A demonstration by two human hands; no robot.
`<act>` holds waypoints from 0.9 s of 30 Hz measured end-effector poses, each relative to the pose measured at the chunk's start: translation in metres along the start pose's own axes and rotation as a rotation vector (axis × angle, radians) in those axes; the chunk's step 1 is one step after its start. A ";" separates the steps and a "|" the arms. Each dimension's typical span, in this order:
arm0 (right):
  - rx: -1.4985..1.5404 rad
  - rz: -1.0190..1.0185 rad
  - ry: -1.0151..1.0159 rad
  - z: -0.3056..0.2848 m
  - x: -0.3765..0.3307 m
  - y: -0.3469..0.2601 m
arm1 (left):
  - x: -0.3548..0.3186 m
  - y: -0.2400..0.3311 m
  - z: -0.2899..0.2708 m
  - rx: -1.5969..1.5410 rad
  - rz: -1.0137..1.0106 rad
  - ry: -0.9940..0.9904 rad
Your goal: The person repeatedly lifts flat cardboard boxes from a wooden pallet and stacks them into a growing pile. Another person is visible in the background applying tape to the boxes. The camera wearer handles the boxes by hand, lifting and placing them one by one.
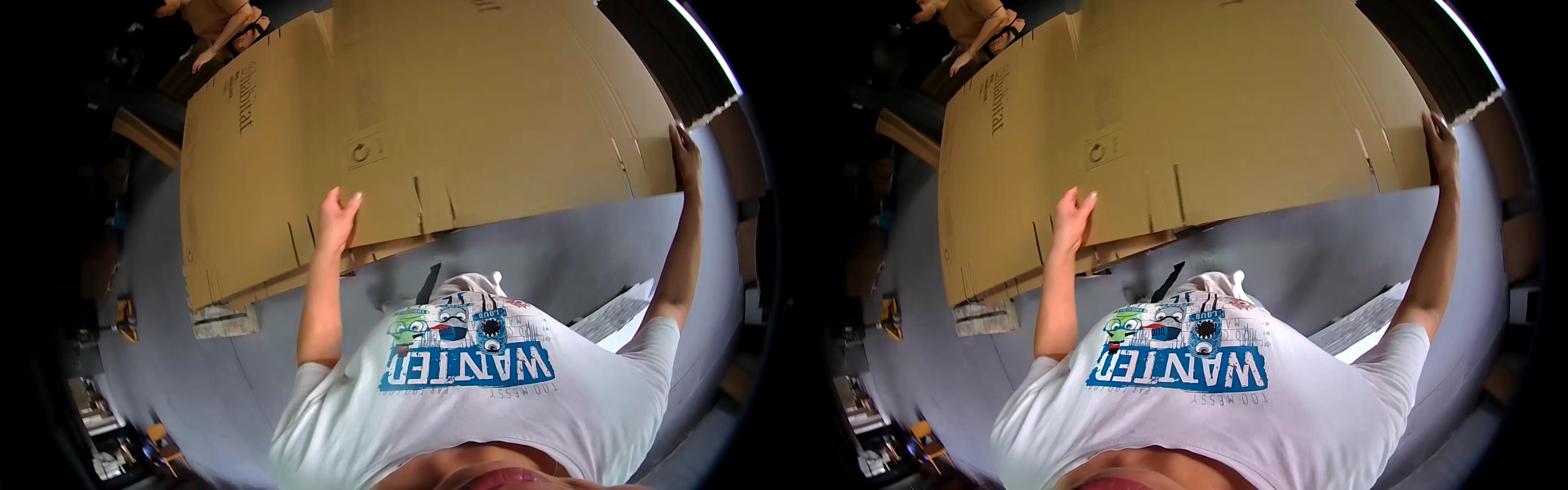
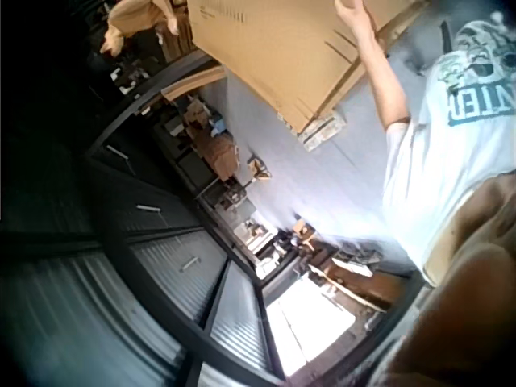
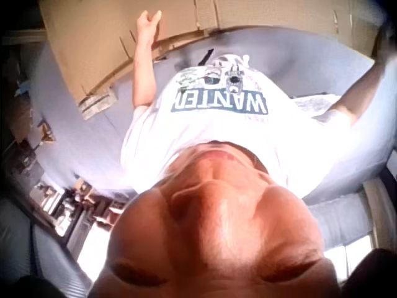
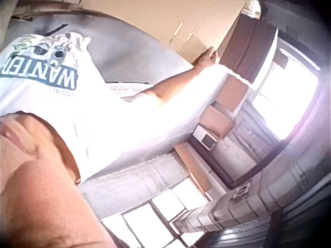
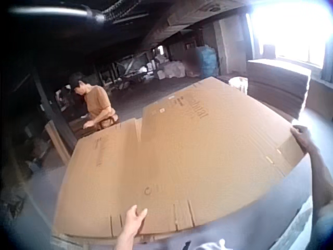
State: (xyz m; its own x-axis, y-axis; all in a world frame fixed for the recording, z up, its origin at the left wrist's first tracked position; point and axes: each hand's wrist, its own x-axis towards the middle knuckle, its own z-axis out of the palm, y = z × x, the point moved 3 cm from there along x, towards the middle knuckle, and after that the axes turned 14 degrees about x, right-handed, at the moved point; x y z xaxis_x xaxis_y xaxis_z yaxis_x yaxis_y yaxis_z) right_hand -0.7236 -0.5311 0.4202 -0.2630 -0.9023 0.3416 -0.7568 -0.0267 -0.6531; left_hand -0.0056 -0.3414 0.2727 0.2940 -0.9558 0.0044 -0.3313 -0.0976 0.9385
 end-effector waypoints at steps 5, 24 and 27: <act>-0.187 0.211 -0.133 -0.008 0.034 0.124 | 0.006 0.026 0.119 0.345 -0.058 0.046; -0.425 -0.144 -0.285 0.154 0.135 0.218 | 0.034 -0.037 0.229 -0.133 -0.541 -0.046; -0.005 0.324 -0.551 0.165 0.146 0.251 | 0.042 -0.028 0.228 -0.194 -0.689 -0.055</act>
State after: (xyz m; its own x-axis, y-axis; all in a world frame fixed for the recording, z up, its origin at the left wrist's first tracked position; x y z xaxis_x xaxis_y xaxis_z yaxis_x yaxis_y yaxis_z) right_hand -0.8536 -0.7406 0.1947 -0.1339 -0.9532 -0.2710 -0.6935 0.2854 -0.6615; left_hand -0.1885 -0.4421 0.1680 0.3320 -0.7076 -0.6237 0.0799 -0.6378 0.7661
